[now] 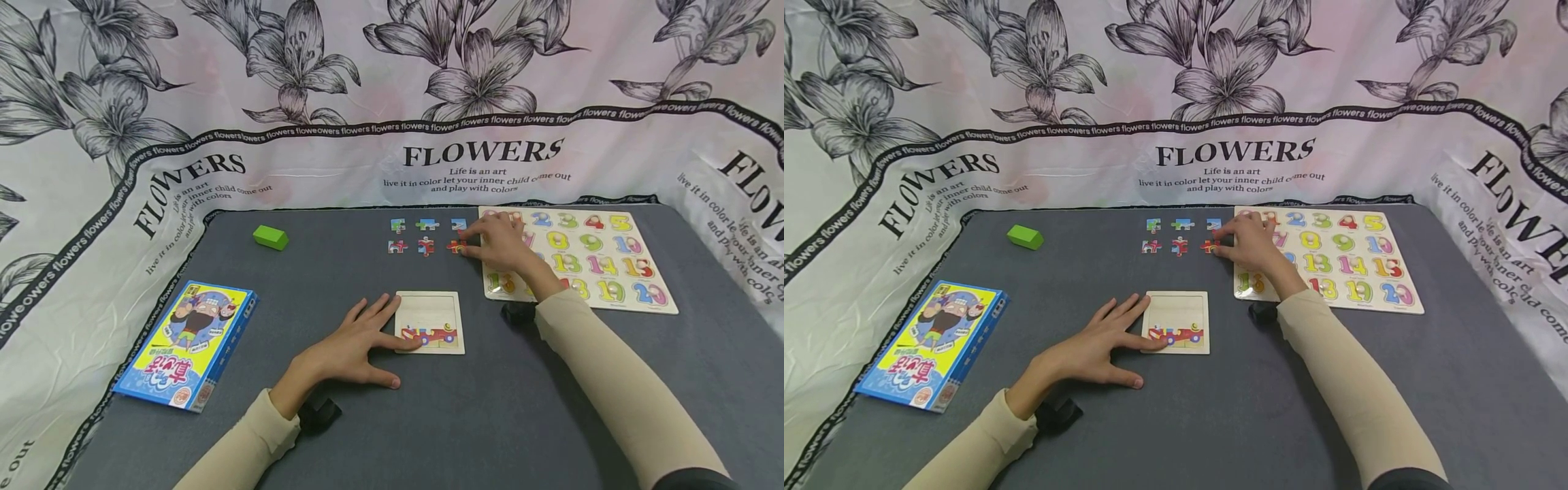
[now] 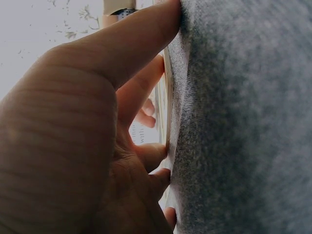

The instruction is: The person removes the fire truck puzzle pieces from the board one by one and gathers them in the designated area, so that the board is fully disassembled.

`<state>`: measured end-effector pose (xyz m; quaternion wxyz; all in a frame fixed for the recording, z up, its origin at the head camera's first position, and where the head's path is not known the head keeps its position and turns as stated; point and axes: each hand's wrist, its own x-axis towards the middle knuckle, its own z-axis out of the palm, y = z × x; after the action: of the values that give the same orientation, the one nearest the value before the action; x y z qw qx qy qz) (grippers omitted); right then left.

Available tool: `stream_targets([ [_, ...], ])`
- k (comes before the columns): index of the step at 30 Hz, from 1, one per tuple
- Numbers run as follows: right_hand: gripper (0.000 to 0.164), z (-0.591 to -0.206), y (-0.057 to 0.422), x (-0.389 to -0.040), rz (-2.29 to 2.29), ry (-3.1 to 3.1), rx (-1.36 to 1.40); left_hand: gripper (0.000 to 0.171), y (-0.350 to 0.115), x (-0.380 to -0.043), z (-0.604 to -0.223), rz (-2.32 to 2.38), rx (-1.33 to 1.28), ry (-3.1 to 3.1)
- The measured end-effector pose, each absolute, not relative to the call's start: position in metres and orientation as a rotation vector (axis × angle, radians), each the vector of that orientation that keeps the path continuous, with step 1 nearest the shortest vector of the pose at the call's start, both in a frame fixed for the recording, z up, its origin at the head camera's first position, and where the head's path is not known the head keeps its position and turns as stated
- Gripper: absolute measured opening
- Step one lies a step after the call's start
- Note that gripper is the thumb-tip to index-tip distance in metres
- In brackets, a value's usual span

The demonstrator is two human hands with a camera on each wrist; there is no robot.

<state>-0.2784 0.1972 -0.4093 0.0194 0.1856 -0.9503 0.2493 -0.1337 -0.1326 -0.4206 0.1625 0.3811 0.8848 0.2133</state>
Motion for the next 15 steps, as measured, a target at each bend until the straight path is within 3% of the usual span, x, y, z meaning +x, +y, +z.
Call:
stream_targets([
  [15,0.034,-0.402,0.187,-0.243,1.026,-2.857,0.852,0.069,-0.133,-0.135,-0.420,0.592,1.080,2.526],
])
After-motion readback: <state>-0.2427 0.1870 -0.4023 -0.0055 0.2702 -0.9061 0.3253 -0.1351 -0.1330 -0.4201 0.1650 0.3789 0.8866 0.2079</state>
